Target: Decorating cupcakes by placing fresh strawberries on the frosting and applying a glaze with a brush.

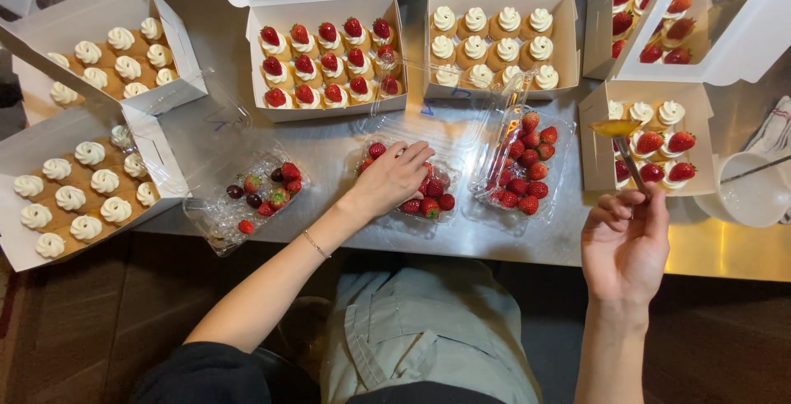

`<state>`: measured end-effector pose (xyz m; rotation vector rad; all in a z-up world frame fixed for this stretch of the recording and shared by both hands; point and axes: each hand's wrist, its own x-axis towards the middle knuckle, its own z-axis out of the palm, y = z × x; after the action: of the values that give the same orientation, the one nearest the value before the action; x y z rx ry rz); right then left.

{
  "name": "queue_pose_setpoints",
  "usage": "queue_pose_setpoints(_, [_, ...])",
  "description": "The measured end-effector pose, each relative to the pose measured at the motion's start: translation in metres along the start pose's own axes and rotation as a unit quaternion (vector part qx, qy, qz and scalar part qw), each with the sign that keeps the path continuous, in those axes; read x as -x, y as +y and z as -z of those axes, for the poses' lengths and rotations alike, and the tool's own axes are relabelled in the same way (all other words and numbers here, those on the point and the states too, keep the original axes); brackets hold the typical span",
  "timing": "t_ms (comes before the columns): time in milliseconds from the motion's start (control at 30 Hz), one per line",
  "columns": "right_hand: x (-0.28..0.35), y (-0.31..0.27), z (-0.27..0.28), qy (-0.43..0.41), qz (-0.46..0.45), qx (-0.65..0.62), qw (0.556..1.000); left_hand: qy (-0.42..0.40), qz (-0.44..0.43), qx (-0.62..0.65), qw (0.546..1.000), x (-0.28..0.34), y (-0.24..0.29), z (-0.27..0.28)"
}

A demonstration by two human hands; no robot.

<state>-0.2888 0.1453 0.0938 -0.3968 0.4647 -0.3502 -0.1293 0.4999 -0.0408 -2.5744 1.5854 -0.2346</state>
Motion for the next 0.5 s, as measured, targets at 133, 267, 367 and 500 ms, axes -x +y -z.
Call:
queue_pose_setpoints(133, [-0.008,-0.004,0.006,-0.006,0.002,-0.005,1.000,-0.029,0.045,0.003,0.999,0.001,0.005,0.010])
queue_pose_setpoints(267, [-0.019,-0.001,0.009,-0.004,-0.003,0.006,1.000,-0.037,0.095,0.050,0.994,0.005,0.014,0.017])
queue_pose_setpoints(367, [-0.021,0.002,0.000,-0.015,-0.005,0.023,1.000,0.010,0.142,0.105,0.984,0.007,0.019,0.015])
queue_pose_setpoints(500, [-0.022,0.006,-0.007,-0.030,-0.005,0.035,0.999,0.080,0.167,0.130,0.974,0.014,0.027,0.012])
